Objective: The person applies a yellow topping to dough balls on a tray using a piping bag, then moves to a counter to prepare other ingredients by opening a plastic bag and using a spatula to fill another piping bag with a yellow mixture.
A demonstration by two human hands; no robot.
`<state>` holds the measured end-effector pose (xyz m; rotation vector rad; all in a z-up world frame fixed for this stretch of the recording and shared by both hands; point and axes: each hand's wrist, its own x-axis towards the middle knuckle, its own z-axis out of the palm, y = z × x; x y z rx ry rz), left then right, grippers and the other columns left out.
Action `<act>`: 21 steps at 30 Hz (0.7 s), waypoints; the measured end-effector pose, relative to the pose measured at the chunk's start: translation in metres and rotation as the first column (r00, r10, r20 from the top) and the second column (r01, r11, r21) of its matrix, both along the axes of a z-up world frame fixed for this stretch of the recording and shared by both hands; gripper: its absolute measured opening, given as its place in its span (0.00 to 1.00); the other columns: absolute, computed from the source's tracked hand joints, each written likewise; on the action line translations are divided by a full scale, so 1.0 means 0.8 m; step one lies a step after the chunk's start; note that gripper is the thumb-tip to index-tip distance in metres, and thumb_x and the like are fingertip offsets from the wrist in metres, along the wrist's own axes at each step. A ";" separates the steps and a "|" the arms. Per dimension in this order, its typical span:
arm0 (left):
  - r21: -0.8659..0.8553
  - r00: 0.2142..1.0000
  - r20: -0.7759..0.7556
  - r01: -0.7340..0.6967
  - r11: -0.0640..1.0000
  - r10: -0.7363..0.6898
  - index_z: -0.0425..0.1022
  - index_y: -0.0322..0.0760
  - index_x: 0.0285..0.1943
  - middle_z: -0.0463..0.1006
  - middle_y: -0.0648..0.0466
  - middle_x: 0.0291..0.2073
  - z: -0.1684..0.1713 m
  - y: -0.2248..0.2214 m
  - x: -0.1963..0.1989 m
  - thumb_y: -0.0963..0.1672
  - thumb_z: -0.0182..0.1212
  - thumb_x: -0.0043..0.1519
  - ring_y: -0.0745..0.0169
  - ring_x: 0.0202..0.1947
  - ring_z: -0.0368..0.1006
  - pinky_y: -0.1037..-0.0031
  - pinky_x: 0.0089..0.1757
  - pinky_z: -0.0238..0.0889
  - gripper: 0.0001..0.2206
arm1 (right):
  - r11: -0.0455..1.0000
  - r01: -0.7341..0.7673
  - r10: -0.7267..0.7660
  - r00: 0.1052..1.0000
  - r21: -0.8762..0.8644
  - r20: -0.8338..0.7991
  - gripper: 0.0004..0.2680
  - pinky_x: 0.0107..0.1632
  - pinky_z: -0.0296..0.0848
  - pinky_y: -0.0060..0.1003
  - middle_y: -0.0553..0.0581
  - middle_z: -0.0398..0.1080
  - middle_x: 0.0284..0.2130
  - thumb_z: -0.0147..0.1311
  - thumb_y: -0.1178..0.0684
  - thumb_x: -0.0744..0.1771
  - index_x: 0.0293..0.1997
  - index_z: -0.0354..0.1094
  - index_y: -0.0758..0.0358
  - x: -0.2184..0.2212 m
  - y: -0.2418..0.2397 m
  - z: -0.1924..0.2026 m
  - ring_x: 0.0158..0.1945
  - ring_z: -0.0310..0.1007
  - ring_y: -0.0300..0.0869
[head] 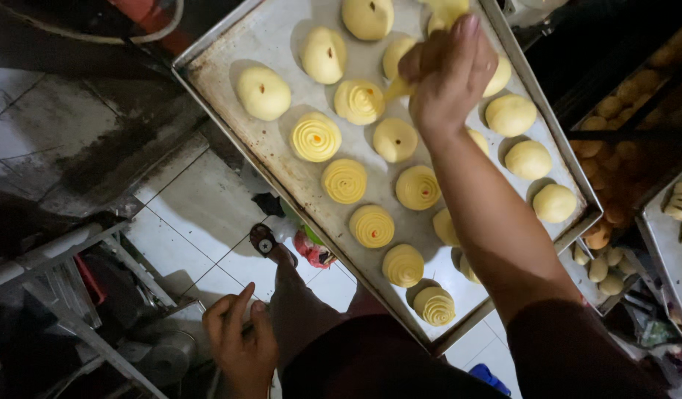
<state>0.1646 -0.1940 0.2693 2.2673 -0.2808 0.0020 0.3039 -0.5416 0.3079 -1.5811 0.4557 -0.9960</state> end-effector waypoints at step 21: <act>0.024 0.999 -0.006 0.041 0.999 -0.040 0.74 0.34 0.50 0.65 0.45 0.40 -0.008 0.013 -0.005 0.38 0.55 0.60 0.54 0.38 0.68 0.68 0.44 0.63 0.11 | 0.942 -0.020 -0.036 0.987 -0.336 -0.159 0.08 0.19 0.58 0.29 0.58 0.64 0.09 0.35 0.62 0.54 0.11 0.60 0.67 0.025 -0.013 -0.047 0.14 0.62 0.40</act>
